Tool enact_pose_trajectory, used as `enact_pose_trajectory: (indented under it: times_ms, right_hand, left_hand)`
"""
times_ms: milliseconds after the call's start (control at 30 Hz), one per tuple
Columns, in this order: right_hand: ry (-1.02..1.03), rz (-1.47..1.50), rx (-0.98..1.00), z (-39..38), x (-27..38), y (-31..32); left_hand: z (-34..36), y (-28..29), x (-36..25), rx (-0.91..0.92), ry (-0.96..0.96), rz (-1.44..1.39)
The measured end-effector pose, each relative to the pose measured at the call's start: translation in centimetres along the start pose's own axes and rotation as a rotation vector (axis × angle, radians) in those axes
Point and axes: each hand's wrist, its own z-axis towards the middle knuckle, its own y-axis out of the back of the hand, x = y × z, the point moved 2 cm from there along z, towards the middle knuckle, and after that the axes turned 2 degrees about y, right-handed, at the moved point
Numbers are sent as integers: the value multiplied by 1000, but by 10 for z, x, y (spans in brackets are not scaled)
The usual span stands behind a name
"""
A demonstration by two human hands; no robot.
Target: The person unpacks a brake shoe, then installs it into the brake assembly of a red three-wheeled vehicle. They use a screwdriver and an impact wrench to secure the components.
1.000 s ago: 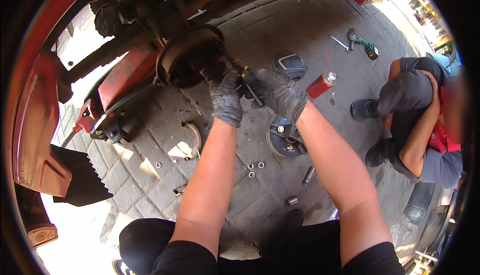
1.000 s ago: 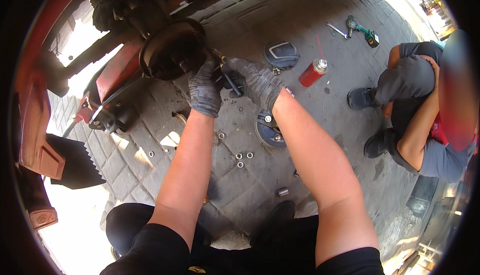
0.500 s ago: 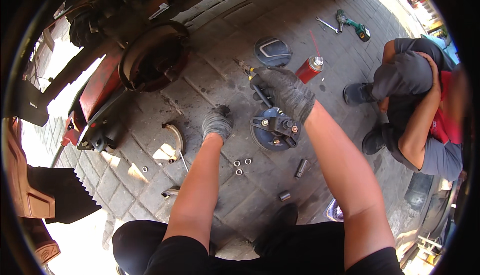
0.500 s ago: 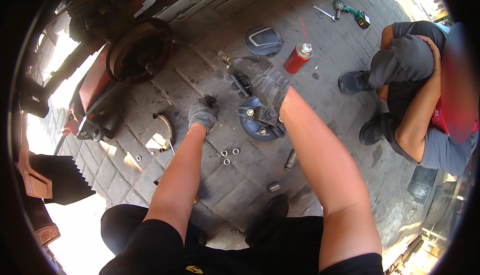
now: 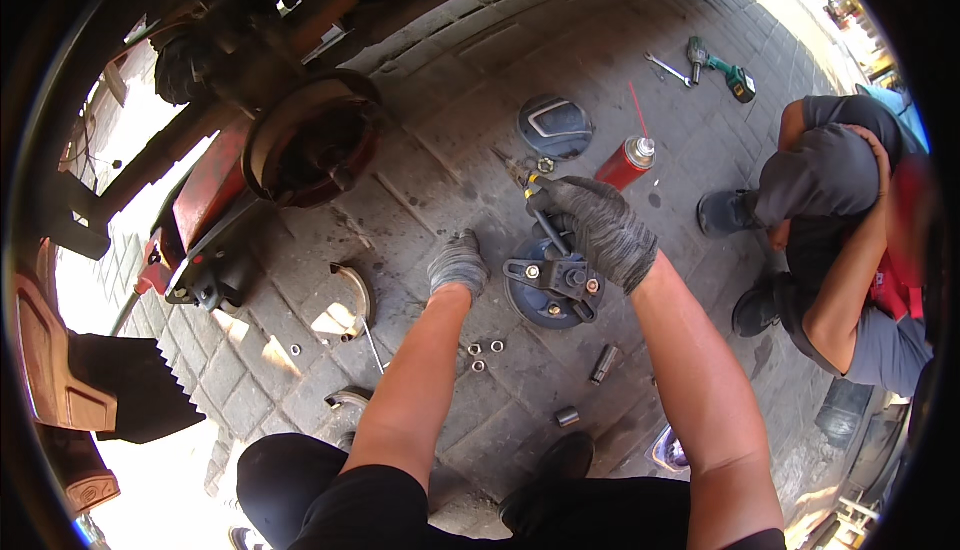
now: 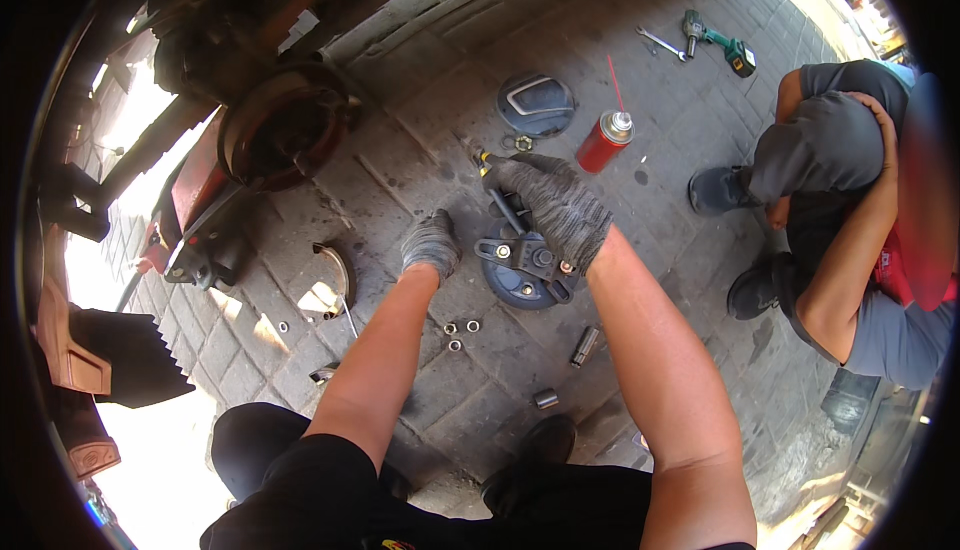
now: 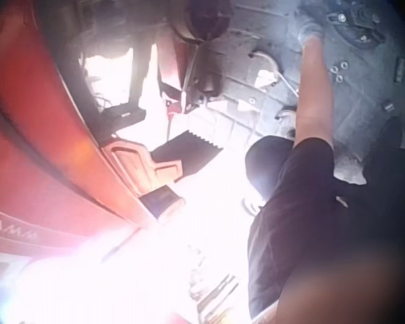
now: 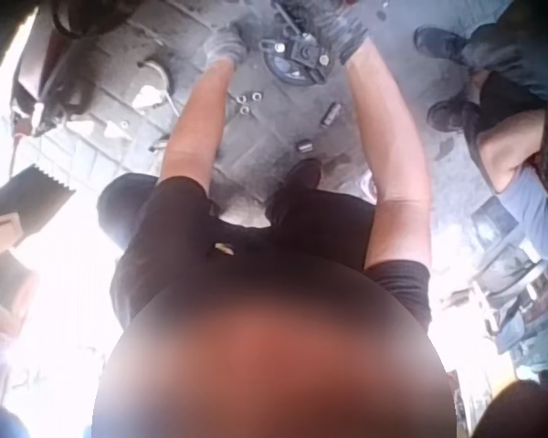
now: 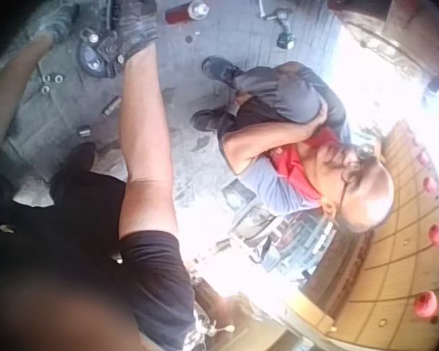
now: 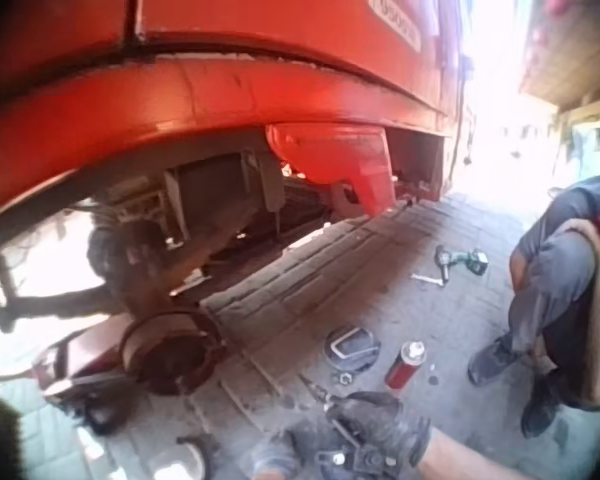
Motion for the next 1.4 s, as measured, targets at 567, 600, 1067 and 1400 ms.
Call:
enact_pose_trajectory:
  times_ms: [567,600,1067,1400]
  right_hand:
    - [100,-375,289,-41,44,-93]
    - [126,-389,293,-44,46,-93]
    - [181,-588,334,-60,48,-68]
    - [240,-644,305,-53,46,-63]
  left_hand:
    - [-48,113,16,76,106,-1967]
    - [-50,118,17,31,67,-1964]
    - [-59,141,4,-236,-4,-1767]
    - [-63,146,-4,-246,-44,-1678]
